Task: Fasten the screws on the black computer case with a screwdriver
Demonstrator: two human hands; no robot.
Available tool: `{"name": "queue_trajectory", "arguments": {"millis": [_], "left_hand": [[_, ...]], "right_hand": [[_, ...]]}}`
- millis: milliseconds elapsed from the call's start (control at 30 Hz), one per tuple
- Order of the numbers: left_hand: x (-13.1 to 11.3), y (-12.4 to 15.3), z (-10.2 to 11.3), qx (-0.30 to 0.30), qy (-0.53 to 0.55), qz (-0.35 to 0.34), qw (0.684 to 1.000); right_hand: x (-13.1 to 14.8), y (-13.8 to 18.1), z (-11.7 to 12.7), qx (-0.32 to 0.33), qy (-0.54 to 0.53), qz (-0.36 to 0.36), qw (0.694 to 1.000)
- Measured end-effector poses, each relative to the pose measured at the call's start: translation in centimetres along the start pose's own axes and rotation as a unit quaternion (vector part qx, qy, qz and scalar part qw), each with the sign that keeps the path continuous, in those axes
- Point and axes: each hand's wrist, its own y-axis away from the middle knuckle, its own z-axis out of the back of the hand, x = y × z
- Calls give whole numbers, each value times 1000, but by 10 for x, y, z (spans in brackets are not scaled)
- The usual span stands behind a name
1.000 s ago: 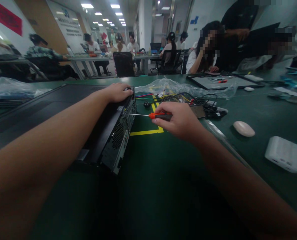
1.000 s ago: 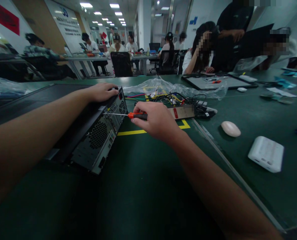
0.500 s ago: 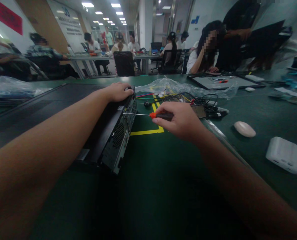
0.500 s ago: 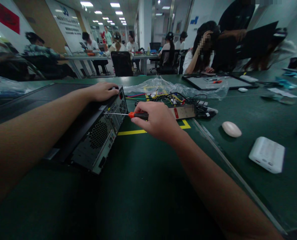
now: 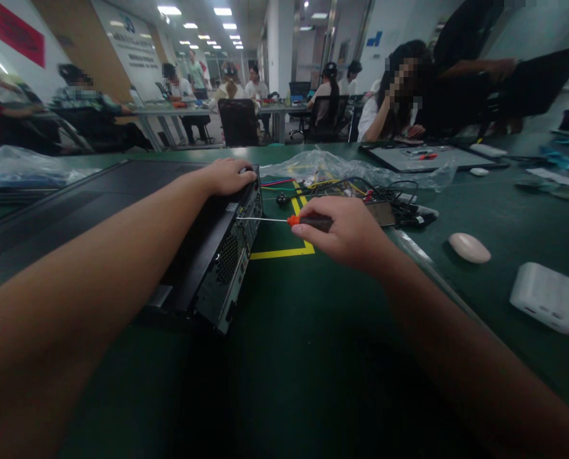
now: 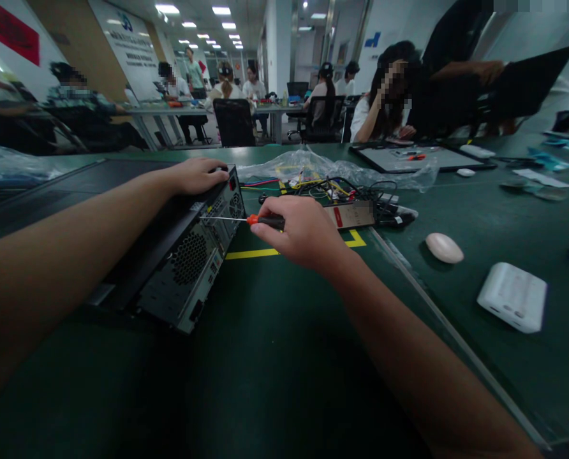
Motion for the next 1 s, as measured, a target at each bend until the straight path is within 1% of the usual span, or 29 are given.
{"name": "queue_trajectory", "arguments": {"millis": [233, 467, 600, 1000], "left_hand": [[0, 0, 0, 1, -5, -11, 1000], [2, -2, -1, 3, 3, -5, 1000], [3, -3, -2, 2, 11, -7, 1000], [2, -2, -1, 4, 1, -8, 1000]], "right_hand": [[2, -1, -1, 23, 14, -19, 999], [4, 1, -4, -3, -33, -18, 999], [3, 2, -5, -10, -18, -13, 1000], [1, 2, -5, 1, -2, -6, 1000]]}}
